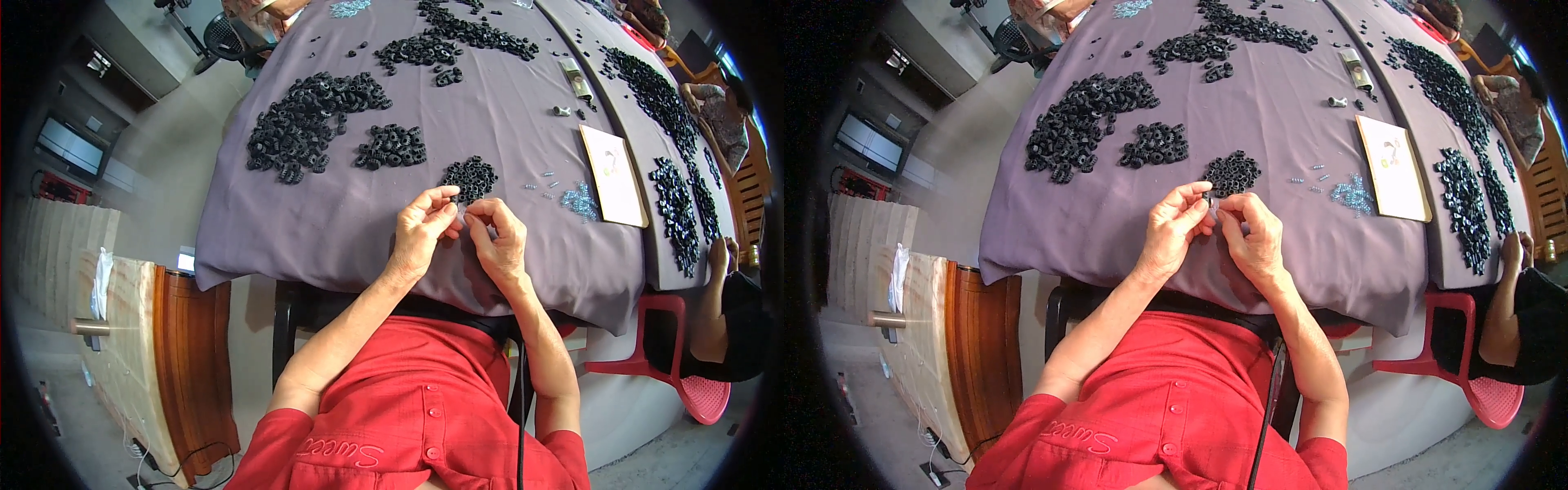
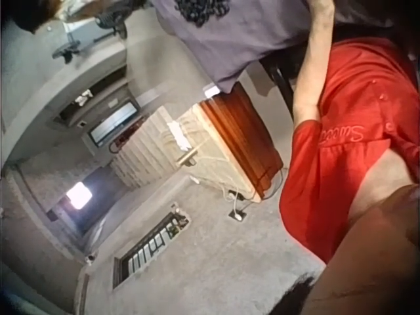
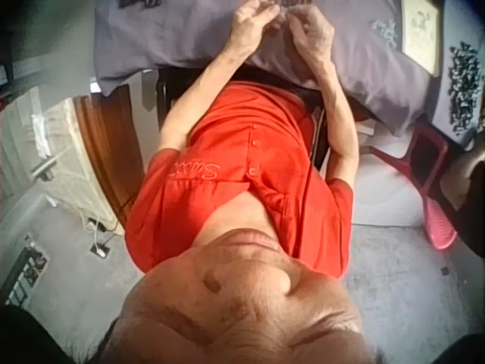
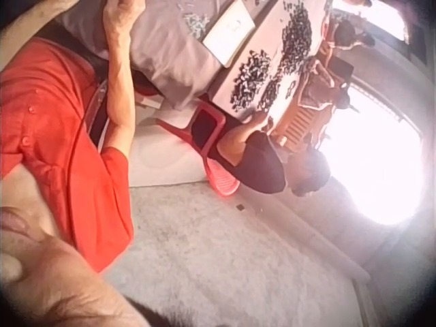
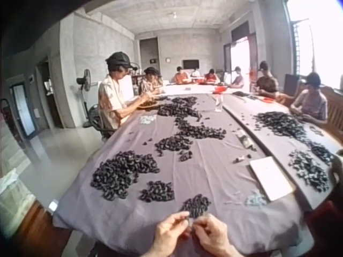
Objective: The person picks up a black plastic component and a small metal pin by hand, then presses the pin into the component. They place the assembled piece back onto the table and repeat the process with other components and pins.
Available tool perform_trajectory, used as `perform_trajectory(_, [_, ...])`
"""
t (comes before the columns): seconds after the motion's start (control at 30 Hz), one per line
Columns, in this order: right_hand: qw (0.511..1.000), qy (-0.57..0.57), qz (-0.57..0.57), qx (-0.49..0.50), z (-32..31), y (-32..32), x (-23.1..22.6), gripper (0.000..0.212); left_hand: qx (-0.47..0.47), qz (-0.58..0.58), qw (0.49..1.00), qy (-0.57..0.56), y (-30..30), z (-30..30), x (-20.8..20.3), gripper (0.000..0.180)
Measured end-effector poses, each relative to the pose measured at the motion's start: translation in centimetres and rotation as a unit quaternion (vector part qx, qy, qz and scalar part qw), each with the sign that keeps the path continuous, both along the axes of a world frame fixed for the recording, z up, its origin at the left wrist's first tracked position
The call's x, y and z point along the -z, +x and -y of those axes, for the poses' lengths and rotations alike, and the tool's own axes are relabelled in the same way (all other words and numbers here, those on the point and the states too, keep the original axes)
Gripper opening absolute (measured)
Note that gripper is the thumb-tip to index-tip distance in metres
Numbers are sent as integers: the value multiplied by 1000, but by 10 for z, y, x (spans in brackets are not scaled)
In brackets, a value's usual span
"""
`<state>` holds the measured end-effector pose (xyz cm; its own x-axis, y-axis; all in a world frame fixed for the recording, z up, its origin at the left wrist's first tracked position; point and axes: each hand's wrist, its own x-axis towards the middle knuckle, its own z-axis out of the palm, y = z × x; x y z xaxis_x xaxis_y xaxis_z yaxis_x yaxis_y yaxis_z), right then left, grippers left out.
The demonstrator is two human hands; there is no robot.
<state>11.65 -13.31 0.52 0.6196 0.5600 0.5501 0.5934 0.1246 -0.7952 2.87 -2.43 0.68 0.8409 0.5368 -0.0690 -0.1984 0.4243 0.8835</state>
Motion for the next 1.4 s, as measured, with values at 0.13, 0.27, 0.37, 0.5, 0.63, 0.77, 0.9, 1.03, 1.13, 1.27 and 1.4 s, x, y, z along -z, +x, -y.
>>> perform_trajectory(0.13, [1000,-2,24,-6,0,-2,-2,11,22,14,998,-52,-4,-8,11,22])
perform_trajectory(0.27, [999,-6,46,-12,-1,0,-2,13,37,10,997,-61,-5,-10,8,19])
perform_trajectory(0.37, [997,-25,66,-15,0,-1,-1,12,34,21,997,-69,-4,-11,12,17])
perform_trajectory(0.5, [997,-30,71,-6,-1,-1,-2,13,45,24,996,-69,-6,-13,13,15])
perform_trajectory(0.63, [995,-31,95,-11,-1,-1,-1,15,62,24,994,-86,-7,-17,12,12])
perform_trajectory(0.77, [990,-10,139,-25,0,-2,-1,17,36,15,992,-116,-9,-13,13,11])
perform_trajectory(0.9, [986,-7,164,-21,1,-3,-4,18,43,19,993,-108,-8,-13,16,10])
perform_trajectory(1.03, [989,-9,148,-24,1,-3,-2,17,76,24,993,-88,-10,-18,18,8])
perform_trajectory(1.13, [995,-62,74,-23,3,-2,-5,15,85,16,994,-69,-10,-17,16,7])
perform_trajectory(1.27, [998,-64,16,-12,5,2,-9,15,59,53,987,-143,-10,-16,19,6])
perform_trajectory(1.4, [992,-63,41,98,11,20,-6,12,43,82,977,-191,-10,-19,20,6])
